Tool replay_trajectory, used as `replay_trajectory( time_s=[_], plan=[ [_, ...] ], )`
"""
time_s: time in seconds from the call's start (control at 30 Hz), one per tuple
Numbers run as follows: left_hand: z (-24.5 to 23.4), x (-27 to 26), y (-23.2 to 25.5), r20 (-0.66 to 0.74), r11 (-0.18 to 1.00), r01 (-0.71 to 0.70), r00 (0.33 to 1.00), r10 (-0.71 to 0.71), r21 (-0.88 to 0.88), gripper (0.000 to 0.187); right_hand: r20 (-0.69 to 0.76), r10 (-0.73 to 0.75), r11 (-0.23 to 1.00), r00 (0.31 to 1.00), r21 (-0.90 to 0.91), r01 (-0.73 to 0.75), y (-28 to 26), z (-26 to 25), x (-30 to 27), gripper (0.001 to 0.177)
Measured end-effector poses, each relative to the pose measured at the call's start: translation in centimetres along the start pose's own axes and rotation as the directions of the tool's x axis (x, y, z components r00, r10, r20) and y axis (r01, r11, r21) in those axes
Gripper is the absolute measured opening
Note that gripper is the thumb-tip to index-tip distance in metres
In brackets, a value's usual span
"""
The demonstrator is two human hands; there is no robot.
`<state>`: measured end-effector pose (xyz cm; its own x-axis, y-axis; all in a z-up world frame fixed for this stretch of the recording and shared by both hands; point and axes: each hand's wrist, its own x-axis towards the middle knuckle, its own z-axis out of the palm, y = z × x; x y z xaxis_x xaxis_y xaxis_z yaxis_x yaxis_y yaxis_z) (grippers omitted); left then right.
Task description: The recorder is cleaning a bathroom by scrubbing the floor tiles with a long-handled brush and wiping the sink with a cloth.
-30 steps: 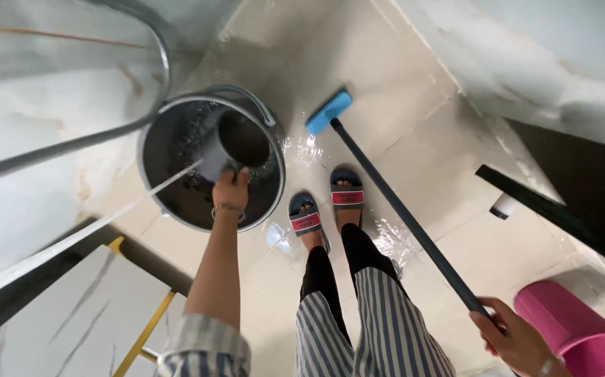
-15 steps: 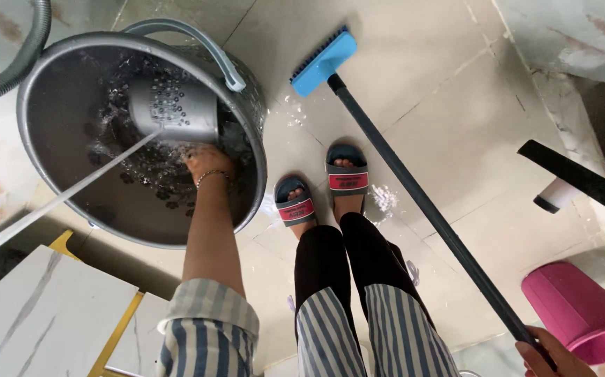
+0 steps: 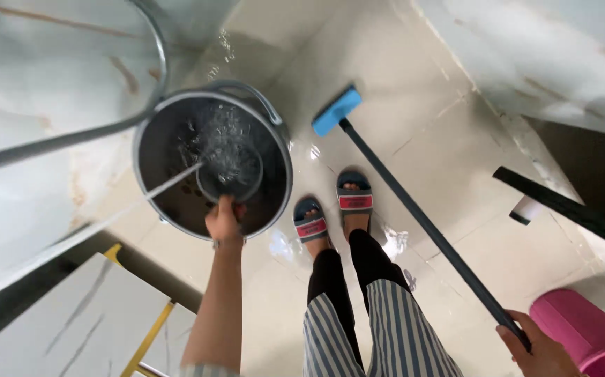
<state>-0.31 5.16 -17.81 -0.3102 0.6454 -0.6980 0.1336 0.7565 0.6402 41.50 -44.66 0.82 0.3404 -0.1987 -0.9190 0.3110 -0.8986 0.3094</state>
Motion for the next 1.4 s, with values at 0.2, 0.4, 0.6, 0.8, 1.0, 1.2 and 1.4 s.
replay_trajectory(
  time_s=[0.2, 0.4, 0.6, 0.8, 1.0, 1.2, 1.4],
  plan=[
    [-1.7, -8.7, 10.9, 0.148, 0.99, -0.101, 0.982, 0.116, -0.103, 0.044, 0.076, -0.028, 0.999, 0.997, -0.045, 0.031, -2.1, -0.9, -2.9, 0.059],
    [3.6, -12.1, 24.4, 0.265, 0.994, -0.106, 0.96, 0.094, 0.031, 0.05, 0.129, -0.07, 0.997, 0.989, 0.049, 0.064, -5.5, -1.6, -6.4, 0.054],
    [9.9, -10.3, 30.0, 0.411, 0.878, -0.21, 0.912, 0.016, 0.43, 0.044, 0.112, -0.132, 0.98, 0.985, 0.162, 0.113, -6.0, -1.7, -7.8, 0.051],
    [16.5, -9.2, 31.6, 0.495, 0.455, -0.543, 0.838, 0.232, 0.706, 0.059, 0.221, -0.13, 0.963, 0.967, 0.261, 0.07, -7.3, -2.9, -10.3, 0.05],
    [24.1, -18.9, 34.8, 0.665, -0.035, -0.669, 0.731, 0.15, 0.743, 0.063, 0.156, -0.139, 0.988, 0.978, -0.052, 0.149, -10.4, -6.4, -15.9, 0.066],
    [28.4, -24.3, 32.2, 0.745, -0.296, -0.696, 0.66, 0.092, 0.654, 0.055, 0.046, -0.217, 0.94, 0.975, -0.26, 0.221, -12.0, -7.5, -14.7, 0.061],
    [22.7, -23.7, 28.6, 0.697, -0.179, -0.678, 0.657, 0.288, 0.713, 0.067, -0.038, -0.254, 0.934, 0.967, -0.27, 0.235, -13.8, -9.5, -8.9, 0.08]
  ],
)
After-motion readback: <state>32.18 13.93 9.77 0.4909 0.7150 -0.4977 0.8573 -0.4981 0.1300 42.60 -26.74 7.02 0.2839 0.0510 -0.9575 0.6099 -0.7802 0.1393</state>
